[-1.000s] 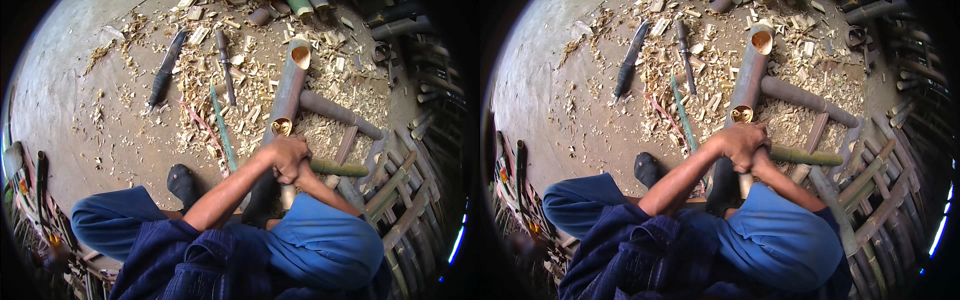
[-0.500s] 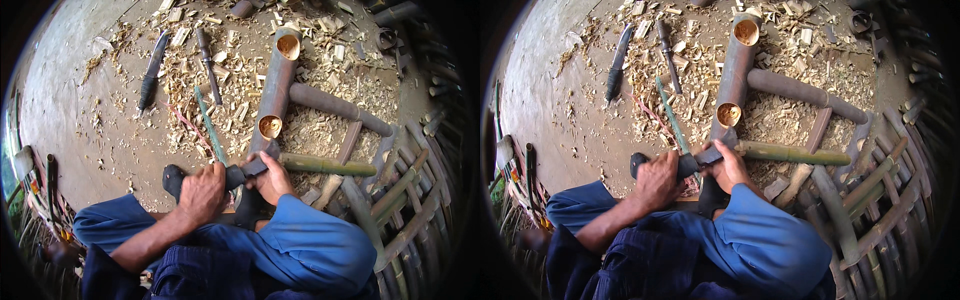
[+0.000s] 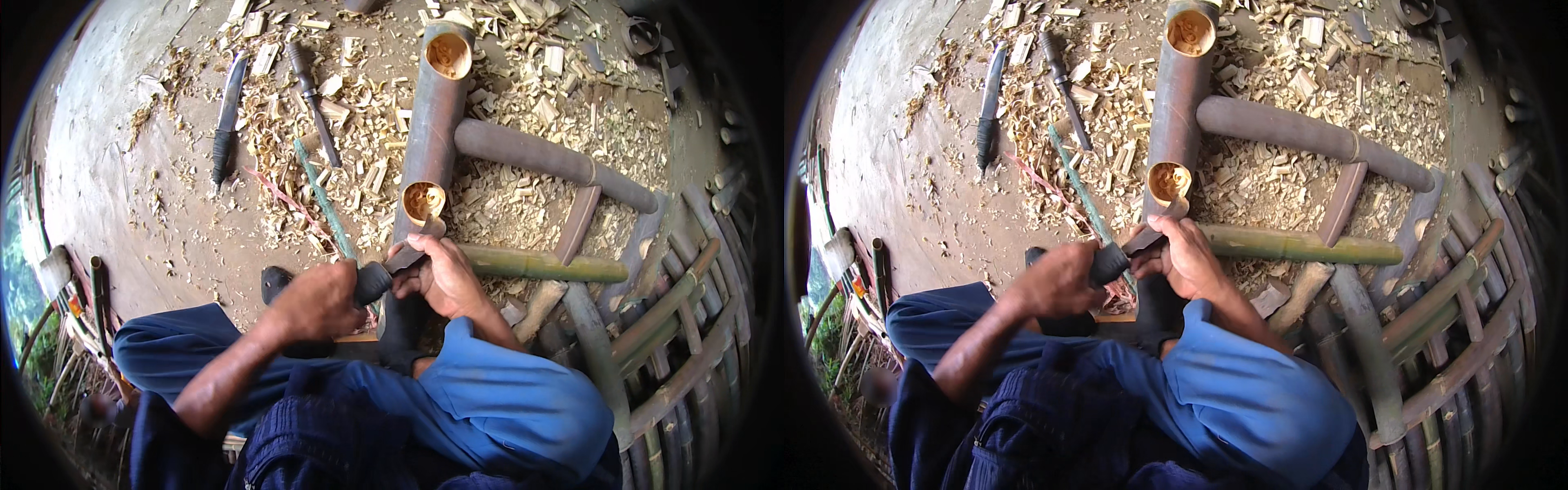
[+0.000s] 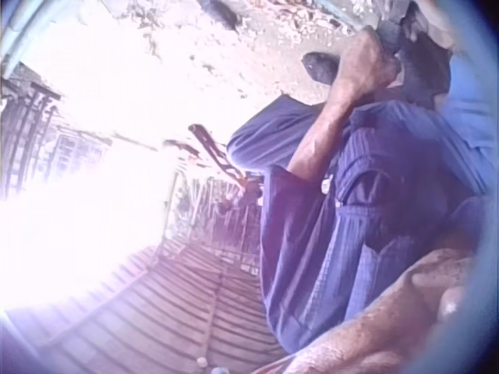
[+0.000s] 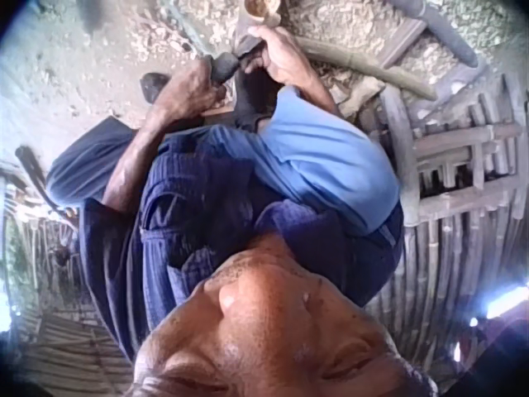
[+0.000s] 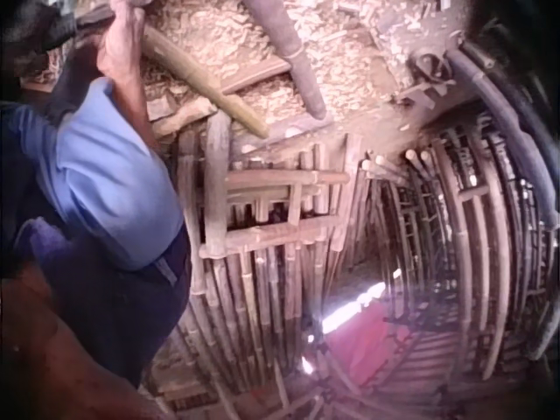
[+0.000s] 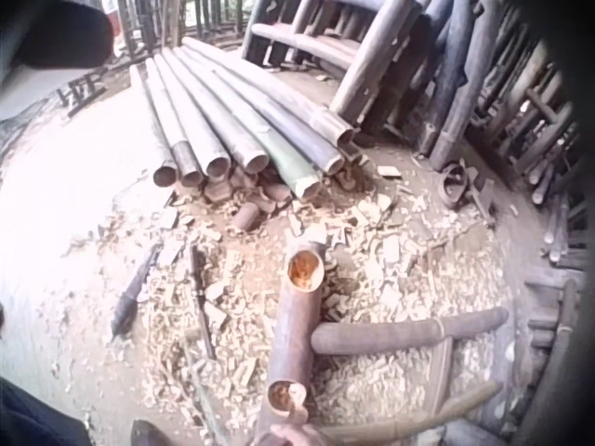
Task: The person constructs a piece of bamboo furniture by hand, using a knife to shave and fit bamboo joints and a wooden mallet to secure components together.
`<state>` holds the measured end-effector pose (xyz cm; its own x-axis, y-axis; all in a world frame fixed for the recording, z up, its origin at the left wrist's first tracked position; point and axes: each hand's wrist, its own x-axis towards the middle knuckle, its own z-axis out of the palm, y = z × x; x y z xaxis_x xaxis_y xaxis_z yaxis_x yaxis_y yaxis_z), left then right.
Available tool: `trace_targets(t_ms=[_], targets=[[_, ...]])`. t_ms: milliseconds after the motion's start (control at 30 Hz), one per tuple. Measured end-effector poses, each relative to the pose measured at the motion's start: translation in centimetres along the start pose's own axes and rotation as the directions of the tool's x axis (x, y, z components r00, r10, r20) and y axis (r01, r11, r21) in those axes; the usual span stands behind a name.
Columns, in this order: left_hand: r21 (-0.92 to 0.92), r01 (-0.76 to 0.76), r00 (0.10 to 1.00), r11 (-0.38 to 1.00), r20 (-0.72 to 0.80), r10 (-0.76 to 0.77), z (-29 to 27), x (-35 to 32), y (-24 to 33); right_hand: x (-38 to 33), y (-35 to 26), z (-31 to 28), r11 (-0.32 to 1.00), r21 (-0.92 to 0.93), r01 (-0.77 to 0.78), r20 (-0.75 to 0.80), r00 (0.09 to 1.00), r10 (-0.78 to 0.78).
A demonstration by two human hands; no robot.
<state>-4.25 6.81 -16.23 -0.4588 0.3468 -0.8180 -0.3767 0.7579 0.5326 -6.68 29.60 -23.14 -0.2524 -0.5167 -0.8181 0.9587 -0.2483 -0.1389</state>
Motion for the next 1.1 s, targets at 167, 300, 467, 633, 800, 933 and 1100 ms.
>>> trace_targets(t_ms=[167, 300, 467, 633, 800, 933, 1100], targets=[[-0.423, 0.027, 0.961, 0.906, -0.238, -0.140, 12.0, 2.2, 4.6, 0.5, -3.0, -2.2, 0.861, -0.504, -0.073, -0.172, 0.985, -0.017], [-0.589, 0.064, 0.950, 0.805, -0.212, -0.230, 12.9, 3.1, 6.3, 0.5, -1.4, -3.8, 0.608, -0.792, -0.062, -0.276, 0.924, -0.265], [-0.573, -0.026, 0.939, 0.819, -0.294, -0.176, 12.0, 0.1, 0.4, -2.1, -1.0, 1.9, 0.711, -0.703, -0.017, -0.191, 0.967, -0.166], [-0.542, 0.123, 0.873, 0.832, -0.340, -0.350, 4.4, 0.2, -3.5, 3.3, -0.2, 3.7, 0.913, -0.406, 0.045, -0.113, 0.989, -0.099], [0.027, 0.196, 0.842, 0.980, -0.517, -0.155, -3.4, -1.4, 1.3, 2.5, -0.9, 3.8, 0.976, 0.064, 0.206, 0.069, 0.975, -0.211], [0.164, 0.139, 0.788, 0.977, -0.616, -0.009, -1.5, -1.3, 0.4, 1.4, 0.0, 3.7, 0.979, 0.117, 0.165, 0.031, 0.985, -0.169], [-0.472, 0.146, 0.826, 0.870, -0.425, -0.369, 2.9, -1.4, -1.4, 3.3, -1.0, 3.4, 0.966, -0.257, 0.037, 0.006, 0.999, -0.037]])
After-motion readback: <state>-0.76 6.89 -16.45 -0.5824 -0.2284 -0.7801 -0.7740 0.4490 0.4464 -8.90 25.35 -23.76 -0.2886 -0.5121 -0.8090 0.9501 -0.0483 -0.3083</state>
